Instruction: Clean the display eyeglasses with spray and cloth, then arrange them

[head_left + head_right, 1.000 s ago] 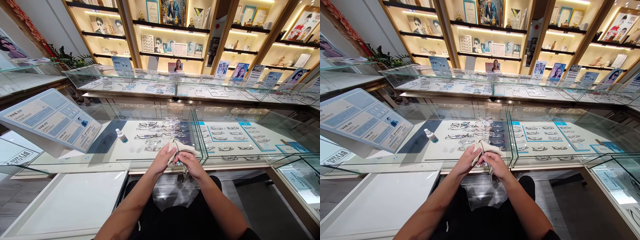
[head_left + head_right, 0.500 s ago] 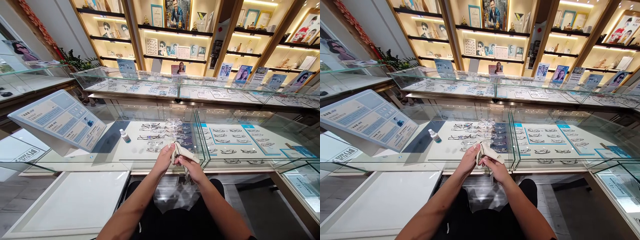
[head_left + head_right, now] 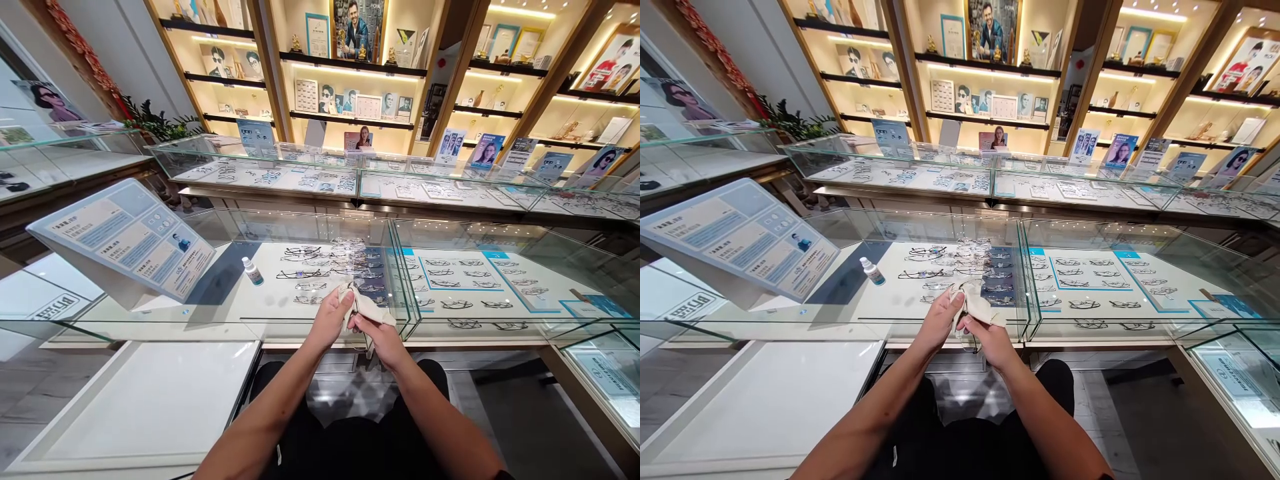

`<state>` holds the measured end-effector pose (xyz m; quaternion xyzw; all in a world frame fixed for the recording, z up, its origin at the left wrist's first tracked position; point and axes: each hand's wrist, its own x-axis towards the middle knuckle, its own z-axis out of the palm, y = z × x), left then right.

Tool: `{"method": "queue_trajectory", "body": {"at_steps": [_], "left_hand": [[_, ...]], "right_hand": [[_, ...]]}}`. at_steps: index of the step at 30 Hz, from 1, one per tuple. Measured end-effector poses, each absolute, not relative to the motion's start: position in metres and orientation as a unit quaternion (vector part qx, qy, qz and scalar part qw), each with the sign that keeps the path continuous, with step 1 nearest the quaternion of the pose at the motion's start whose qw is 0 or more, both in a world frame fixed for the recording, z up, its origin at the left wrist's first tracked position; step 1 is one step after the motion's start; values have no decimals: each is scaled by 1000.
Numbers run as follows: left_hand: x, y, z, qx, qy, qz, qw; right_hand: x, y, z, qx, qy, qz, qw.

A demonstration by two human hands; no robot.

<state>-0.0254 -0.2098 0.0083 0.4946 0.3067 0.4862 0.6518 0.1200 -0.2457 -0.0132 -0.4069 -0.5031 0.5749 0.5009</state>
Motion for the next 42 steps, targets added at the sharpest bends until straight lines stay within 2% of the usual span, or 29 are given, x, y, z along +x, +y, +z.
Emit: {"method": "queue_trajectory", "body": {"at_steps": [6,17,24,34,42], "left_hand": [[-43,-203,8,524,278,435,677],[-26,-201,-5,454,358,506,640],[-37,-197,-3,450,311,474,690],[-24,-201,-7,443,359,526,631],[-36,-198,-8,452,305,492,679]], "right_hand": [[127,-244,-15,-404,-468,598,510],[121,-243,-13,-404,-460,612,500],[129,-235,-15,-403,-447,607,519],[115,-242,-25,-420,-487,596,481],[128,-236,-19,-394,-449,606,525]]}}
